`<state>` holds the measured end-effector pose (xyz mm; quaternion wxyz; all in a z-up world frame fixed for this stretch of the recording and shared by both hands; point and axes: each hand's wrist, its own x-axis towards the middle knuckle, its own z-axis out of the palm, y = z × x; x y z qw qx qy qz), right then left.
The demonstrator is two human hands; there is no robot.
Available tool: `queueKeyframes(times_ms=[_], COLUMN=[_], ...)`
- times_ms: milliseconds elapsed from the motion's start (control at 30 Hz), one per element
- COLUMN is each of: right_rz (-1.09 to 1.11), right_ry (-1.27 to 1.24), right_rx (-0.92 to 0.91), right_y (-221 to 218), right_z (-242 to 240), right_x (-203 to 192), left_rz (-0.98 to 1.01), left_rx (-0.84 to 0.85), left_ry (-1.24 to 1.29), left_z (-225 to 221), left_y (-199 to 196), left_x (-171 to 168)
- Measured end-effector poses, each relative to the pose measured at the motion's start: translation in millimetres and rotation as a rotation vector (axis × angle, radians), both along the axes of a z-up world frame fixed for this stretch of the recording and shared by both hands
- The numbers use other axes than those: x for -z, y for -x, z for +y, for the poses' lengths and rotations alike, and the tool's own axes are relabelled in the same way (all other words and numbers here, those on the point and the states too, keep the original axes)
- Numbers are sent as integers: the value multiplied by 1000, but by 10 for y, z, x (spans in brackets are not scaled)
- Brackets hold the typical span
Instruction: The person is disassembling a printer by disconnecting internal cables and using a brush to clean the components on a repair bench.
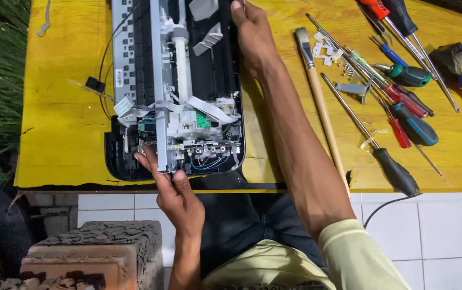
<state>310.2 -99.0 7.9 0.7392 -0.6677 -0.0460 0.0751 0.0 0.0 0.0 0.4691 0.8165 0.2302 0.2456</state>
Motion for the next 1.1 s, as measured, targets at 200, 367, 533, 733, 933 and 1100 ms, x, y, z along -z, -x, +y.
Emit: queueKeyframes(times_ms=[200, 367, 533, 733, 933, 1100], right_rz=[62, -192, -592, -422, -776, -843], right_ry=[-168, 206, 678, 927, 1082, 1076], right_rx=[5, 36, 95, 78, 157, 177], right_y=[-462, -8, 742, 1589, 1772, 1972], right_z=[24, -469, -833, -960, -964, -982], right_x=[345, 164, 26, -46, 157, 101], left_rz=[-91, -217, -268, -365, -388, -395], left_rx=[70, 155, 131, -37, 3, 25], left_ry=[17, 18, -96, -427, -523, -447], left_z=[-252, -182, -33, 55, 165, 117], left_y=[-103, -24, 160, 171, 72, 115], left_x=[97, 74, 126, 156, 213, 218])
